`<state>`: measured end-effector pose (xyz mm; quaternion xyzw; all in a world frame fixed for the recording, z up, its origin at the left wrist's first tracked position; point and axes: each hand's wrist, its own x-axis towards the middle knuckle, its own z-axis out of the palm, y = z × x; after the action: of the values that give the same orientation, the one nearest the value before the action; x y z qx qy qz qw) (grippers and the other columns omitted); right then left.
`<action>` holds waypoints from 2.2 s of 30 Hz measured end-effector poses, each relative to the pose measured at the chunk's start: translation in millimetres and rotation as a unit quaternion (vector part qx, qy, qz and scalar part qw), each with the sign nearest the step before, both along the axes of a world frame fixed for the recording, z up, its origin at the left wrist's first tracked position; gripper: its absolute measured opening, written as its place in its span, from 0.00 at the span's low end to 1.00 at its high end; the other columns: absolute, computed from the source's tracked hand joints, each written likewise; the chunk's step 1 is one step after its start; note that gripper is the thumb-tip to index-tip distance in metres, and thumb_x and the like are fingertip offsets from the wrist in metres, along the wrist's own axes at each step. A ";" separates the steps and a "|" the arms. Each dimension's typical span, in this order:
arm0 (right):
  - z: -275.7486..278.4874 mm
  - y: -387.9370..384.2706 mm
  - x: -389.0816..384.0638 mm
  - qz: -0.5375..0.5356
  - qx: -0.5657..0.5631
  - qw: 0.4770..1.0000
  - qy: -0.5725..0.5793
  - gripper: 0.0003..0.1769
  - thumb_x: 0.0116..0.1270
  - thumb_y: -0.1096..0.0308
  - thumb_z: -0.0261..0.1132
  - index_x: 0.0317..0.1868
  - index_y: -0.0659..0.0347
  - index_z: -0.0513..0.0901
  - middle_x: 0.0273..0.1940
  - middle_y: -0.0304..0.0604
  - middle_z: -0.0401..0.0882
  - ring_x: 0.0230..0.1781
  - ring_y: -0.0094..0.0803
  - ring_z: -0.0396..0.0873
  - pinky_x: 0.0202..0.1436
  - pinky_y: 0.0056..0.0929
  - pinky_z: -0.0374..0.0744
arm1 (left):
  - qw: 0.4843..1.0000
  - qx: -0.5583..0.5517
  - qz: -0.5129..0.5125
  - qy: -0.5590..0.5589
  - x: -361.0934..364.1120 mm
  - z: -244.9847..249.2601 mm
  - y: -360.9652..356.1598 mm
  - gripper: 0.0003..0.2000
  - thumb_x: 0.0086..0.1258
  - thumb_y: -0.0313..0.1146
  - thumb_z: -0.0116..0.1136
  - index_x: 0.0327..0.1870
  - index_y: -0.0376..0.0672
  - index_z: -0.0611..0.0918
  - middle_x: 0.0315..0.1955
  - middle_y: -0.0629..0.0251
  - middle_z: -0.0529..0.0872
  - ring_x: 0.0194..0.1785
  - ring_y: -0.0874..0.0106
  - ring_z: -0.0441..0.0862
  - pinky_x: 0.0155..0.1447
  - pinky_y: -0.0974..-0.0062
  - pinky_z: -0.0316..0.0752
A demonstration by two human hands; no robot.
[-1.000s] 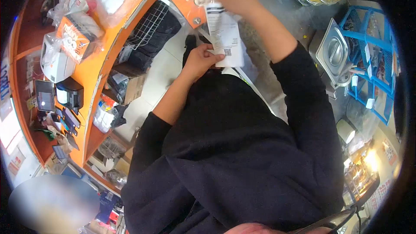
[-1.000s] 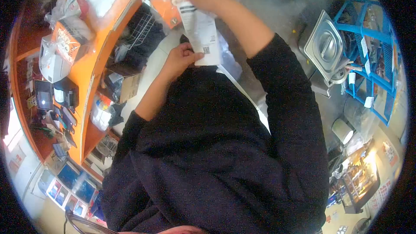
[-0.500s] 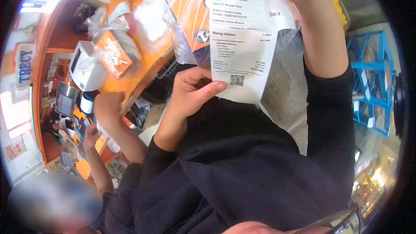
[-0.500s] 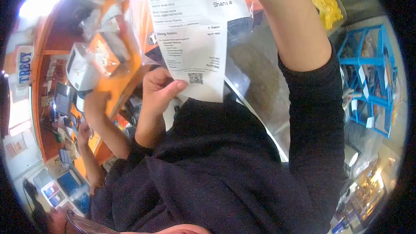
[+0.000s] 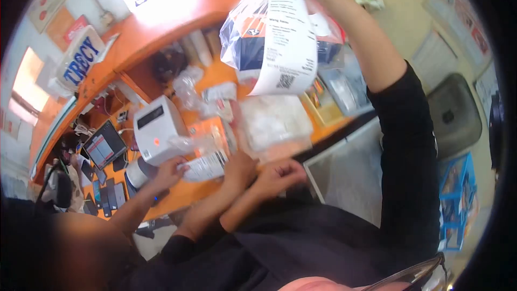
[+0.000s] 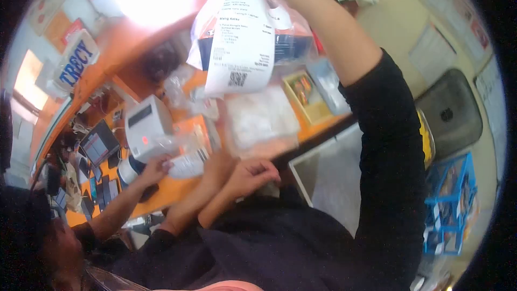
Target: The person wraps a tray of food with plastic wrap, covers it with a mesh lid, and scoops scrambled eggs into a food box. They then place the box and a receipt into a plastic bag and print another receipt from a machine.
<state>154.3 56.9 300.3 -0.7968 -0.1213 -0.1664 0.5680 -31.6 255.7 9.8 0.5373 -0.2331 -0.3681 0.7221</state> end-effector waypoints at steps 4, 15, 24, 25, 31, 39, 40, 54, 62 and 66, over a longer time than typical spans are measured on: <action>20.1 36.3 130.9 -0.083 -0.149 0.980 -0.102 0.22 0.66 0.49 0.56 0.35 0.61 0.82 0.20 0.41 0.78 0.24 0.29 0.79 0.31 0.31 0.75 | 0.999 0.004 -0.037 0.023 18.0 -21.2 4.6 0.06 0.70 0.30 0.58 0.43 0.39 0.79 0.39 0.70 0.83 0.43 0.81 0.79 0.49 0.82 0.75; -83.2 114.2 374.4 -0.060 -0.275 0.933 -0.223 0.22 0.65 0.60 0.58 0.56 0.62 0.75 0.48 0.50 0.80 0.47 0.41 0.79 0.52 0.37 0.75 | 0.999 -0.033 -0.017 0.007 61.0 -56.0 13.2 0.09 0.71 0.31 0.57 0.48 0.38 0.78 0.39 0.66 0.83 0.46 0.76 0.81 0.53 0.78 0.74; -47.1 -58.3 149.5 -0.150 -0.162 0.944 -0.245 0.30 0.61 0.59 0.64 0.62 0.59 0.69 0.51 0.50 0.79 0.52 0.44 0.77 0.56 0.38 0.74 | 0.948 0.172 0.082 -0.253 51.6 -44.3 29.8 0.13 0.74 0.34 0.48 0.31 0.37 0.78 0.33 0.57 0.85 0.40 0.71 0.81 0.48 0.76 0.75; -42.2 -96.3 113.5 -0.174 -0.218 0.923 -0.266 0.29 0.61 0.59 0.64 0.62 0.57 0.70 0.51 0.50 0.79 0.52 0.45 0.77 0.57 0.38 0.74 | 0.949 0.165 0.106 -0.245 46.3 -54.7 33.2 0.13 0.74 0.34 0.48 0.31 0.37 0.78 0.30 0.58 0.84 0.39 0.70 0.81 0.46 0.76 0.75; -39.8 -407.7 -84.2 -0.611 -0.504 0.598 -0.123 0.28 0.60 0.60 0.63 0.62 0.51 0.71 0.58 0.46 0.75 0.60 0.45 0.71 0.58 0.53 0.69 | 0.972 0.050 0.198 0.114 10.3 -66.9 37.7 0.04 0.69 0.27 0.53 0.42 0.39 0.77 0.24 0.66 0.78 0.38 0.71 0.80 0.43 0.75 0.77; -94.4 -600.1 -343.8 -0.730 -0.582 0.316 0.168 0.35 0.64 0.69 0.55 0.72 0.50 0.55 0.69 0.39 0.59 0.68 0.41 0.62 0.60 0.60 0.65 | 0.942 0.230 0.219 0.110 -69.6 -60.5 40.3 0.21 0.70 0.29 0.55 0.63 0.42 0.70 0.51 0.53 0.77 0.57 0.63 0.74 0.63 0.59 0.64; -99.2 -611.9 -360.6 -0.718 -0.602 0.314 0.153 0.35 0.65 0.69 0.54 0.72 0.49 0.55 0.70 0.39 0.58 0.69 0.42 0.60 0.61 0.61 0.64 | 0.933 0.251 0.219 0.138 -85.1 -61.1 37.3 0.22 0.71 0.29 0.55 0.66 0.43 0.70 0.55 0.50 0.77 0.61 0.62 0.73 0.68 0.56 0.61; -67.9 -540.9 -430.4 -0.417 -0.570 0.705 0.064 0.15 0.57 0.68 0.65 0.46 0.56 0.75 0.57 0.43 0.70 0.58 0.46 0.69 0.54 0.48 0.71 | 0.967 0.182 0.178 0.014 -157.0 -34.4 -37.7 0.12 0.66 0.26 0.58 0.50 0.38 0.75 0.37 0.66 0.80 0.43 0.72 0.79 0.51 0.72 0.75; -217.4 -273.8 -436.1 -0.243 -0.634 0.734 -0.004 0.20 0.46 0.71 0.68 0.43 0.49 0.77 0.63 0.35 0.67 0.70 0.40 0.59 0.70 0.58 0.52 | 0.944 -0.243 -0.037 -0.219 -177.1 99.8 -100.9 0.23 0.70 0.42 0.55 0.57 0.31 0.74 0.54 0.46 0.77 0.59 0.56 0.73 0.63 0.59 0.65; -288.0 -261.3 -426.4 -0.228 -0.662 0.714 -0.017 0.20 0.47 0.70 0.68 0.43 0.47 0.77 0.64 0.32 0.67 0.69 0.37 0.60 0.69 0.58 0.50 | 0.815 -0.448 0.002 -0.367 -199.9 143.5 -111.7 0.19 0.73 0.44 0.48 0.61 0.47 0.74 0.54 0.54 0.79 0.58 0.45 0.71 0.62 0.46 0.63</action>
<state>-272.1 -204.4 12.4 -0.9695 -0.0249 -0.1818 -0.1624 -231.5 144.0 153.3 0.2502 -0.6192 0.0032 0.7443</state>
